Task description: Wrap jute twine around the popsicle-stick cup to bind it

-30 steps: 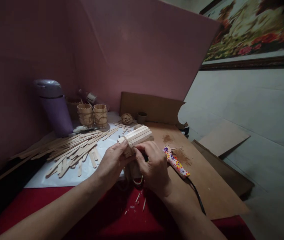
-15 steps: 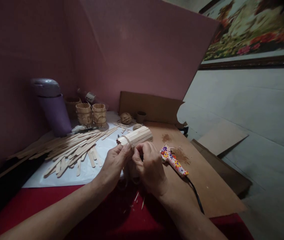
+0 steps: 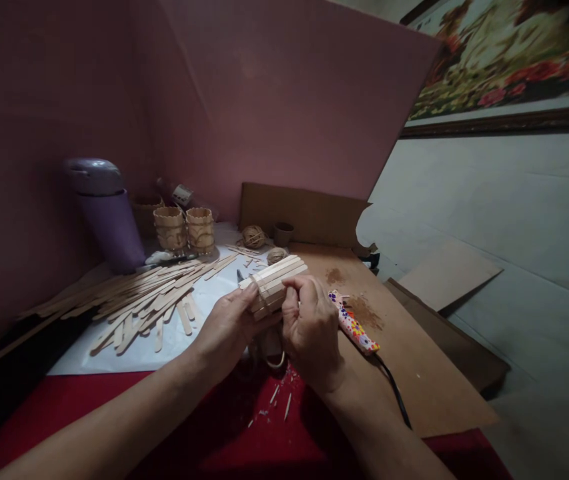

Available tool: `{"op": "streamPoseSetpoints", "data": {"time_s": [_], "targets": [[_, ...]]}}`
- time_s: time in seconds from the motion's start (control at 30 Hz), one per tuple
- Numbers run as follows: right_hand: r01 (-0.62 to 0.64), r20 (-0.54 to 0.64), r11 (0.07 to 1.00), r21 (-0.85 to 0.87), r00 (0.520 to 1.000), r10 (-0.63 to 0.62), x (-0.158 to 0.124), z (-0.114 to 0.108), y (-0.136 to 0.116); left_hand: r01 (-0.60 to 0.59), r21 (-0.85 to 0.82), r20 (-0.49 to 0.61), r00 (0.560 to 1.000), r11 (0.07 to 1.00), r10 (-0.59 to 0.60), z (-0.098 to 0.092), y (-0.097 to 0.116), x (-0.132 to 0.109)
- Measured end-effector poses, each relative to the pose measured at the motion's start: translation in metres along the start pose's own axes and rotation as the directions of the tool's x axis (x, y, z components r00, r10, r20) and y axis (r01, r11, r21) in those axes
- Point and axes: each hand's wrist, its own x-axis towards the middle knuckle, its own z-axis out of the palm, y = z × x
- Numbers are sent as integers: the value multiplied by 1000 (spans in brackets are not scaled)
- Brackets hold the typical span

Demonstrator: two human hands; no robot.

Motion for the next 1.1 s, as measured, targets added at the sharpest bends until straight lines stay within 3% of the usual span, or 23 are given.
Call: {"op": "streamPoseSetpoints", "data": {"time_s": [0.27,0.57,0.87,1.1], "targets": [[7,121,1000,-5,993,-6,-2,0,-1,1,-26,-28,1000,1000,-1,-2,0,1],[-204,148,978,38,969,196,-3,2,-1,-70,108,17,998,992,68,2,-1,-2],[-202,195,974,103,964,180,-2,0,0,-40,99,24,999,994,38,-4,-1,-1],[-203,255,979,29,948,189,-3,3,0,3,60,-3,1000,998,-3,-3,-4,0]]}}
